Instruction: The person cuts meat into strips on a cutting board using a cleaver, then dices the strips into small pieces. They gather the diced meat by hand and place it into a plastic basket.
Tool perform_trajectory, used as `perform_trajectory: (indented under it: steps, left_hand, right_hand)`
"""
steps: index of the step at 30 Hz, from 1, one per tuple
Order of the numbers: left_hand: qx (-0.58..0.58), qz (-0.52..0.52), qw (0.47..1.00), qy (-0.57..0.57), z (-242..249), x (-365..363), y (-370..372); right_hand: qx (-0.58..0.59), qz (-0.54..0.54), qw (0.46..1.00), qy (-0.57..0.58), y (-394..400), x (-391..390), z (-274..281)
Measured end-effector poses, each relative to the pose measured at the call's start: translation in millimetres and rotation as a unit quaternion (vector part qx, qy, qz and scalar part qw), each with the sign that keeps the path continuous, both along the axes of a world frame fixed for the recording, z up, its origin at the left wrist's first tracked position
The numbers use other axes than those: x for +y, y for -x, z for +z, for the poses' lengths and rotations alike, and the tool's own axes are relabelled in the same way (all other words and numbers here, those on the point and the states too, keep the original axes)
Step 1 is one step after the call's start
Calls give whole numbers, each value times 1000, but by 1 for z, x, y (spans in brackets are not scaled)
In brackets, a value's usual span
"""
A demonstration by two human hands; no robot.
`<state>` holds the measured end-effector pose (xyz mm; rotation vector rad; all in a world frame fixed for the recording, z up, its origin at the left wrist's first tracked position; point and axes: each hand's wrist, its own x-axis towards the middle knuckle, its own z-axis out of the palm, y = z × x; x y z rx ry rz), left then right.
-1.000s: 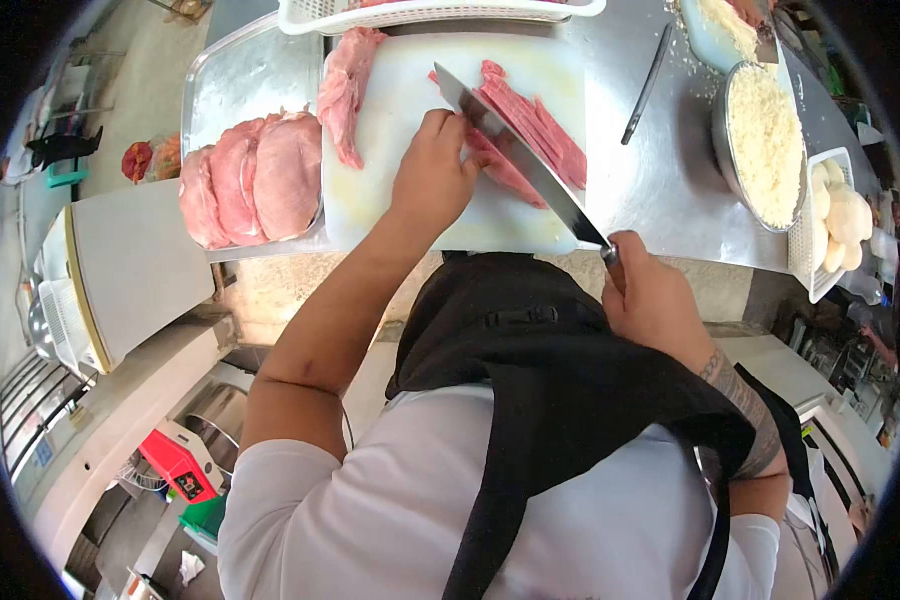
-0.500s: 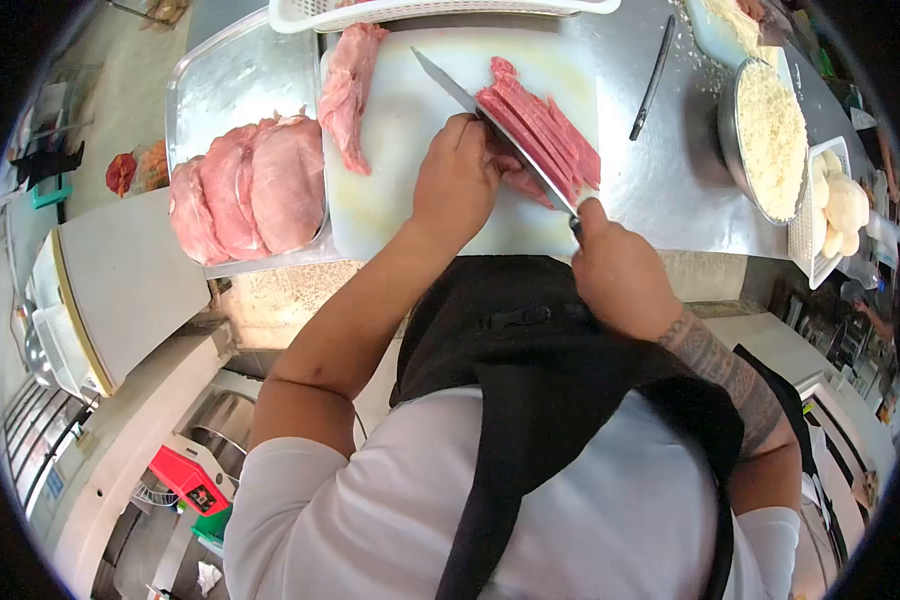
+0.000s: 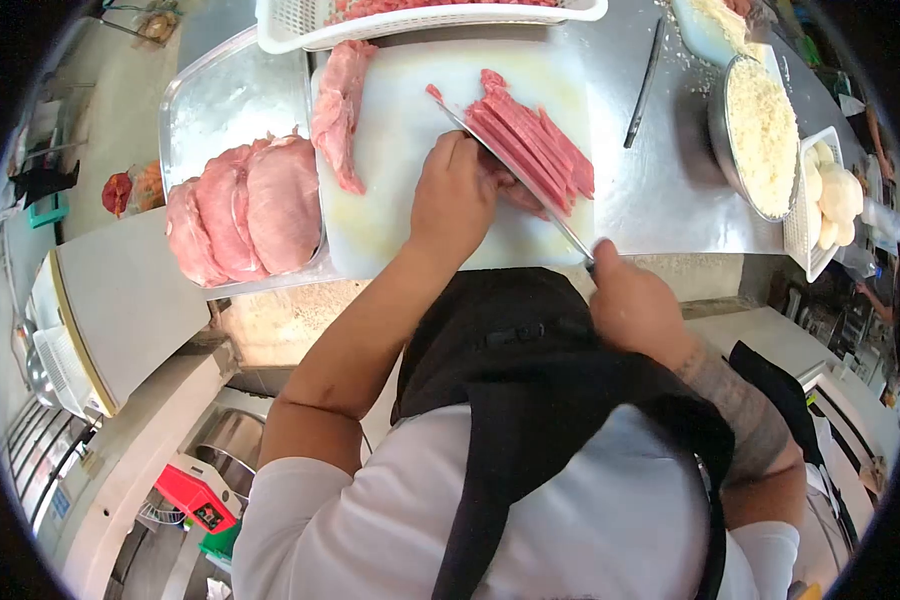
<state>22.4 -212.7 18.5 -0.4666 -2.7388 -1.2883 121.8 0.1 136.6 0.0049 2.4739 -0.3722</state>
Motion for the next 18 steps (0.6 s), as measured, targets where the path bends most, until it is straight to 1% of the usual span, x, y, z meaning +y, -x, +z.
perform_trajectory:
  steps: [4,6,10,13,14,16,18]
  left_hand:
    - [25,-5,1000,-17,-5,1,1]
    - [27,-7,999,-17,-5,0,1]
    - [11,5,1000,-9,-3,0,-1]
    - [-5,10,1000,10,4,0,0]
    - [0,8,1000,8,4,0,1]
    - [5,4,1000,3,-1,-1,0]
    - [18,14,1000,-2,-3,-1,-2]
  right_hand:
    - [102,2,993,62,31,-18,-66]
    - [98,-7,993,60,38,-24,-76]
    - [120,11,990,67,41,-24,-67]
    - [104,34,992,67,19,-7,-21]
    - [68,22,996,51,9,0,-20]
    - [-9,-2,1000,15,-8,14,-28]
    - [50,12,997,58,-15,17,-70]
